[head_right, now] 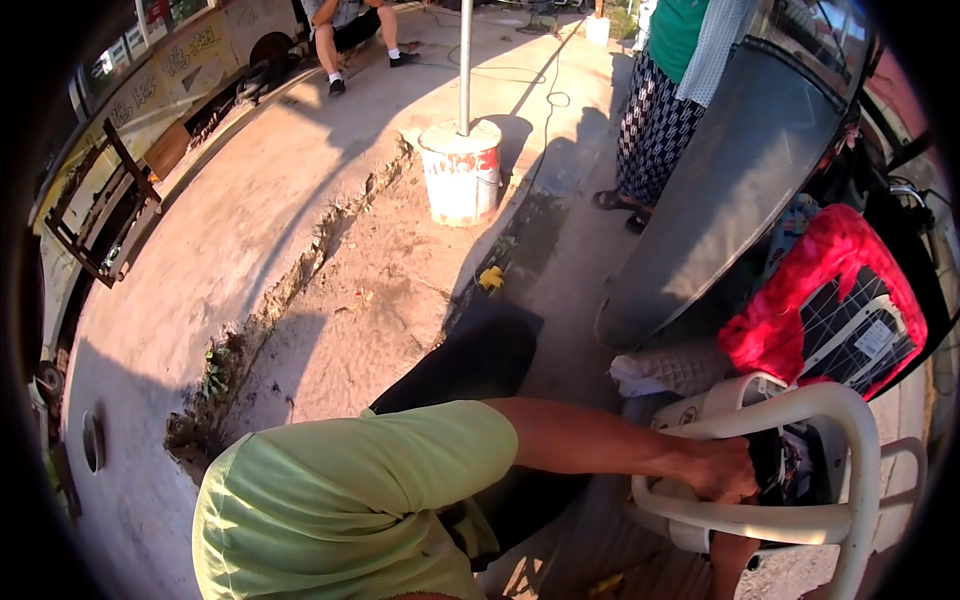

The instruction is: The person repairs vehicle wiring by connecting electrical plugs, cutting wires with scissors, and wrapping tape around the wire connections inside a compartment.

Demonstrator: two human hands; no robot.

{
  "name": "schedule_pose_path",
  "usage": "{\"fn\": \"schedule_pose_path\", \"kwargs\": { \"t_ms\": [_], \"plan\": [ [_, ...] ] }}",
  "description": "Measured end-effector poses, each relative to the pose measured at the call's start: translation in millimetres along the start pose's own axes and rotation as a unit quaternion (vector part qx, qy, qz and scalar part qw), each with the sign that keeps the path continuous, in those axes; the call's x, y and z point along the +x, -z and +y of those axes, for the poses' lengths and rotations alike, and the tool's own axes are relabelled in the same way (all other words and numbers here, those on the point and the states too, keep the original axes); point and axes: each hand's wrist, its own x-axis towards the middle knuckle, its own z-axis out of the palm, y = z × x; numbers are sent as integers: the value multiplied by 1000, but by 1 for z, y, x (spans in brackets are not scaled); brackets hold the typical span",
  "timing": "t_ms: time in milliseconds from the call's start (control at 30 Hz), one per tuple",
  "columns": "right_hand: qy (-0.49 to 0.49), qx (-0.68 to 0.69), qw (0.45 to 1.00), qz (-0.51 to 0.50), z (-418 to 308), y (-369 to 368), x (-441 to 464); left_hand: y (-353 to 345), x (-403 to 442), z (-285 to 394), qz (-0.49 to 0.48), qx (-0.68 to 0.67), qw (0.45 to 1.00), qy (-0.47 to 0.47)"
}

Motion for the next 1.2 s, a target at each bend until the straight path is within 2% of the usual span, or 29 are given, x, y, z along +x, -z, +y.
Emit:
{"fn": "schedule_pose_path", "kwargs": {
  "t_ms": [133, 200, 367, 400, 433, 500, 533, 633, 667, 733, 867, 967, 1200],
  "plan": [
    [-56, 12, 997, -53, 27, 8, -5, -3, -3, 2, 58, -23, 998, 0],
    [-37, -1, 999, -34, -5, 11, -4, 22, -13, 29, 69, 12, 996, 49],
    [-45, -1, 994, -102, -39, 37, 8, -6, -12, 0, 128, -67, 989, -23],
    [-39, 22, 998, -53, -31, 24, 2, -10, -11, -2, 119, -87, 989, -22],
    [25, -90, 995, -21, -20, 24, -1, -14, -9, -3, 112, -99, 989, -22],
    [-149, 37, 983, -98, -45, 30, 13, -14, -9, 0, 135, -111, 984, -20],
    [-90, 11, 993, -77, -26, 30, 11, -14, -13, -3, 140, -112, 984, -18],
    [-226, 46, 967, -104, -49, 36, 17, -19, -18, -6, 195, -169, 966, -29],
    [-209, 64, 973, -74, -10, 35, 5, -21, -17, -8, 207, -165, 964, -32],
    [-210, 57, 971, -95, -19, 38, 6, -27, -17, -8, 232, -162, 959, -33],
    [-306, 134, 940, -76, -29, 39, 5, -29, -20, -12, 234, -203, 950, -46],
    [-258, 75, 963, 25, -111, 16, 35, -27, -22, -9, 224, -227, 947, -32],
    [-252, 38, 967, -22, -83, 26, 24, -25, -24, -10, 177, -247, 952, -29]
  ]
}}
